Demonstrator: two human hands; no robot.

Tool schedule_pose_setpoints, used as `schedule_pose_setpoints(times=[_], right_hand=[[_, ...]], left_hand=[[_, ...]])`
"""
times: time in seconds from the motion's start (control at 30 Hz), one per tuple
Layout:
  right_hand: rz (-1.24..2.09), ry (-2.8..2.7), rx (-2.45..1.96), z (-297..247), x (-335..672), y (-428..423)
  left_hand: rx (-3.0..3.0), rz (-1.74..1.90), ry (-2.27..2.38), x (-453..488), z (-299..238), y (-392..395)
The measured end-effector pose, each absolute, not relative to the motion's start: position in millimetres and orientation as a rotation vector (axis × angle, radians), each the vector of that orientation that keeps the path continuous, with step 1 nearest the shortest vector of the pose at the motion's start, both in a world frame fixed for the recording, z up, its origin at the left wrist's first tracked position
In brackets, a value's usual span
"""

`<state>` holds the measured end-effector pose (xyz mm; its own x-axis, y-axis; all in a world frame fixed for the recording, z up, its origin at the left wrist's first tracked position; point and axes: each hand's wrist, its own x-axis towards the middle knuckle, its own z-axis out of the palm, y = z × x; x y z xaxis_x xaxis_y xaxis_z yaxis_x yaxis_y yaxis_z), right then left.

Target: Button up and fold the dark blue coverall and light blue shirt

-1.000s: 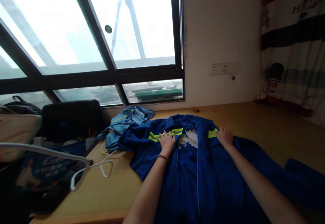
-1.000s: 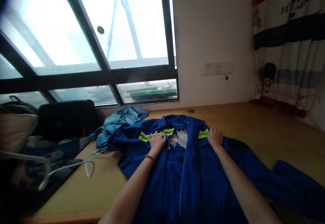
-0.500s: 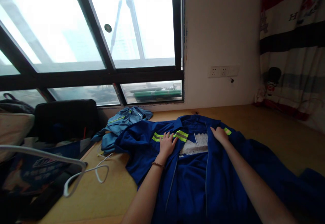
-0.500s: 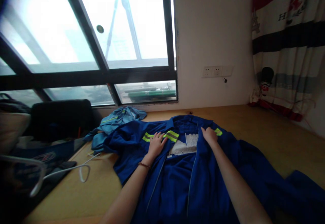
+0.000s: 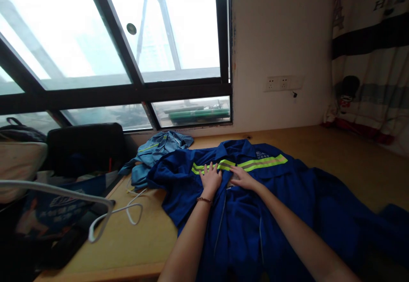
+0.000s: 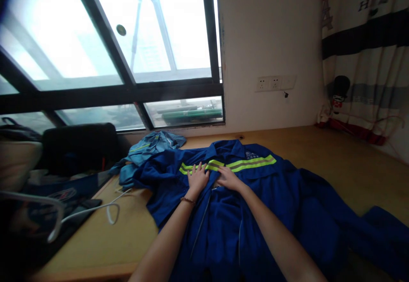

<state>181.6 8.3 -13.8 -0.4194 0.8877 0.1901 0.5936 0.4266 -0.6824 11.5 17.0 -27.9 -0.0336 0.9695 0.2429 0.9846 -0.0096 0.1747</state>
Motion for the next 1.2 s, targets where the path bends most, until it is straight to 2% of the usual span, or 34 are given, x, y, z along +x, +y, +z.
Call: schedule_pose_setpoints(times=[0.2, 0.27, 0.4, 0.53, 0.63, 0.83, 1.03, 1.2], right_hand=[[0.204, -2.170, -1.784, -4.4, 196.6, -21.8], [0.182, -2.142, -1.911, -1.5, 202.9, -29.2], [0.156, -2.101, -1.928, -5.1, 206.6, -34.3], [0.193, -2.027, -1.975, -10.5, 203.4, -29.4], [0.318, -1.917, -1.967, -13.8, 203.9, -24.7], [0.752, -1.686, -1.673, -11.0, 213.2, -10.2], [1.468, -0.997, -1.028, -11.5, 212.7, 4.4], [1.577, -0.912, -0.852, -21.3, 209.8, 6.3]], left_hand=[[-2.141, -0.511, -2.174, 12.2, -20.2, 12.1], [-2.200, -0.595, -2.089, 13.4, -13.5, 10.0], [-2.558, -0.802, -1.597, 23.9, -5.7, 4.3], [-2.850, -0.763, -1.326, 39.5, -13.9, 0.3], [-2.839, -0.826, -1.368, 43.8, -22.1, 3.1], [-2.765, -1.146, -1.697, 39.5, -27.1, 16.8], [-2.721, -1.243, -1.754, 37.4, -27.0, 19.2], [-2.641, -1.529, -1.880, 41.1, -23.9, 18.7]])
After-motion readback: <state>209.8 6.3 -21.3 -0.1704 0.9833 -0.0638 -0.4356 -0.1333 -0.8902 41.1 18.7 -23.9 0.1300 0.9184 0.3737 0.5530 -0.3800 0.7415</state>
